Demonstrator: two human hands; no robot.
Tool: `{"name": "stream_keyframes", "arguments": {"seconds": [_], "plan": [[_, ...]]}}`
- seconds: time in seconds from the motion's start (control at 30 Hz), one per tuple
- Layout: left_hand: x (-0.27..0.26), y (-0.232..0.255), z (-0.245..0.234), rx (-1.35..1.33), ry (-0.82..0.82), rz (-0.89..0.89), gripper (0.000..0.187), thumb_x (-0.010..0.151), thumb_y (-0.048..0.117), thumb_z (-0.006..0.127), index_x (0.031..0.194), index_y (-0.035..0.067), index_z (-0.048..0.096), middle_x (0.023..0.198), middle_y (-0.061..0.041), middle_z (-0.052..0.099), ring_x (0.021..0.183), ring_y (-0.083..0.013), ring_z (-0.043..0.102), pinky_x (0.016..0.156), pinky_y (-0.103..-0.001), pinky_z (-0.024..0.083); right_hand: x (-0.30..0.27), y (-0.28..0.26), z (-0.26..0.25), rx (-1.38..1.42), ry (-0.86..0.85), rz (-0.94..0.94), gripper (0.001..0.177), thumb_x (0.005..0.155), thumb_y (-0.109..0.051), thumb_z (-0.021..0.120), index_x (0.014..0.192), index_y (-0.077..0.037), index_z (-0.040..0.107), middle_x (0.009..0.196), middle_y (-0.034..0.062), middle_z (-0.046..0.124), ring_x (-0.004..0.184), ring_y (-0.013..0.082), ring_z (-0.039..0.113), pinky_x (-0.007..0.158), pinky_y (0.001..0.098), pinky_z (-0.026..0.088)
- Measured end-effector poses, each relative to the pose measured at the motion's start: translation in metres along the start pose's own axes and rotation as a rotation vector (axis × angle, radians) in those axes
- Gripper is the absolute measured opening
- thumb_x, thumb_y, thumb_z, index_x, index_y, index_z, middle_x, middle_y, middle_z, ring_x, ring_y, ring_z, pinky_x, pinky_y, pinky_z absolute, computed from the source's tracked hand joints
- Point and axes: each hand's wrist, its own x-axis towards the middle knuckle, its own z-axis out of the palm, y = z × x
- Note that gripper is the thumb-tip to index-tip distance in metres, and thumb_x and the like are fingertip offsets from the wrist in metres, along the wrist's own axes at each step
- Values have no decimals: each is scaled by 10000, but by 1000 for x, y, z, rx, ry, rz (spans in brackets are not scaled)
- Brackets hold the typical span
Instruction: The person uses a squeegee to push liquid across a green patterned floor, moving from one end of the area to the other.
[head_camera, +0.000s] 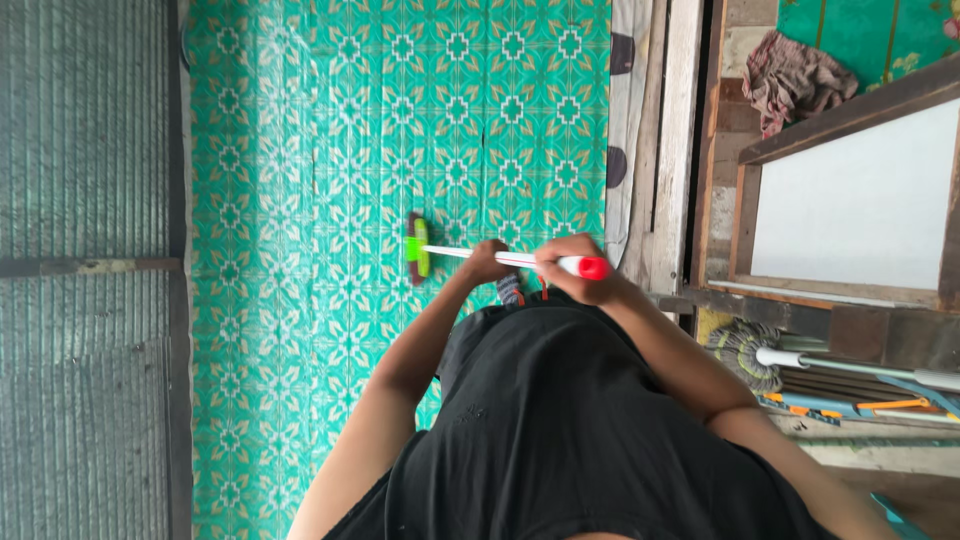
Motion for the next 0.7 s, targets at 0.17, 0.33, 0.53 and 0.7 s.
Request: {"name": "stream_keyframes", "arguments": {"seconds": [0.17,0.33,0.53,0.7], "plan": [[27,65,7,-78,-111,37,379,755,427,839,879,77,765,888,-157,752,872,-331,746,800,-437,563,9,-68,-34,-109,87,102,139,887,-97,653,786,-2,646,674,93,647,570,185,613,549,327,421],[66,108,34,-236,-168,403,276,728,258,796,919,70,731,921,-159,759,860,-307,744,785,-411,574,18,-104,-57,-242,85,161,203,857,-126,682,697,-13,630,595,124,606,514,240,599,518,351,399],[95,166,62,-365,-271,475,287,714,219,803,935,57,716,917,-127,749,855,-274,734,767,-403,559,23,-113,-76,-337,90,143,239,844,-134,692,663,-19,586,577,135,579,508,273,598,516,385,431],[104,196,83,-471,-329,569,278,721,237,797,909,49,713,891,-140,738,829,-294,722,744,-408,549,25,-107,-81,-354,81,92,304,874,-132,687,631,-27,536,588,140,556,526,294,580,522,402,424]]}}
